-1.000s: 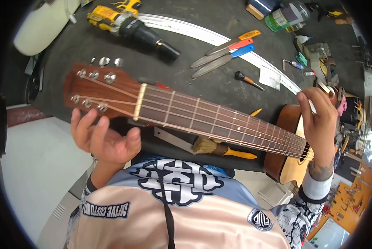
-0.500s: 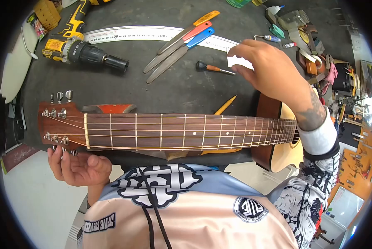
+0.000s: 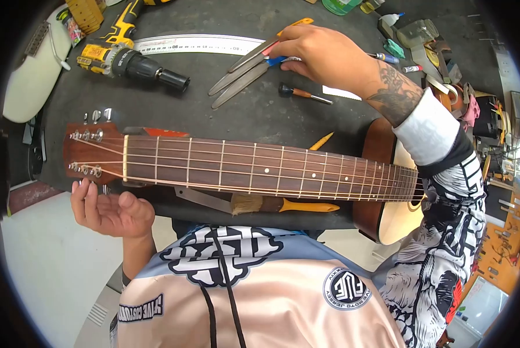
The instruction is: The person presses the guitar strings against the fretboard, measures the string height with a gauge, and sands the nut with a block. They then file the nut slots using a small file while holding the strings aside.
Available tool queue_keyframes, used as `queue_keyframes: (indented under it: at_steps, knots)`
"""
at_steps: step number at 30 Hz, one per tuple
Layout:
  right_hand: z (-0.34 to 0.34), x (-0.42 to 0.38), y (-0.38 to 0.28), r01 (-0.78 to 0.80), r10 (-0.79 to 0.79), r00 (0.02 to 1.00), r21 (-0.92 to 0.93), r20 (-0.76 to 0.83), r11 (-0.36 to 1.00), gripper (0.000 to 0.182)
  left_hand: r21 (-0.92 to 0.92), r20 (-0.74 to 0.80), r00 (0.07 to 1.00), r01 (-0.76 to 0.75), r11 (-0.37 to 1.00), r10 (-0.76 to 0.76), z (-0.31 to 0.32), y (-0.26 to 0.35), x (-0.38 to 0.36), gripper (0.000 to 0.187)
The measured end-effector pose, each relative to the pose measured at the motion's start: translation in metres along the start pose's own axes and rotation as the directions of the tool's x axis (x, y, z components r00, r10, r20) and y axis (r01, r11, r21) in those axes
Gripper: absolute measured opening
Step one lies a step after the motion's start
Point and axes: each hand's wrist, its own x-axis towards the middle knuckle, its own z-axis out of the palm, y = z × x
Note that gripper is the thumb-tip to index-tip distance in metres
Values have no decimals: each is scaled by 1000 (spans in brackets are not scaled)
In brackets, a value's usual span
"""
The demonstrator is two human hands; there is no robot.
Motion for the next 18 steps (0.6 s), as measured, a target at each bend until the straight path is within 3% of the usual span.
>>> queue_keyframes:
  at_steps: [3, 9, 12, 15, 18]
  knots:
    - [4, 1, 0, -46, 47, 999, -26, 27, 999, 31, -17, -21, 999, 45, 999, -46, 2, 3, -1, 47]
    - [0, 2, -1, 100, -97, 995, -176, 27, 979, 30, 1, -20, 1000, 19, 1000, -19, 2, 2, 1, 45]
    - [0, -2, -2, 146, -120, 986, -245, 116, 958, 26, 0, -30, 999, 21, 1000, -21, 2, 3, 3, 45]
    - [-12, -9, -3, 130, -137, 991, -306, -1, 943, 21, -3, -42, 999, 13, 1000, -13, 2, 2, 2, 44]
    - [-42, -26, -27, -162, 156, 986, -111, -61, 980, 21, -34, -63, 998, -2, 999, 0, 0, 3, 1, 44]
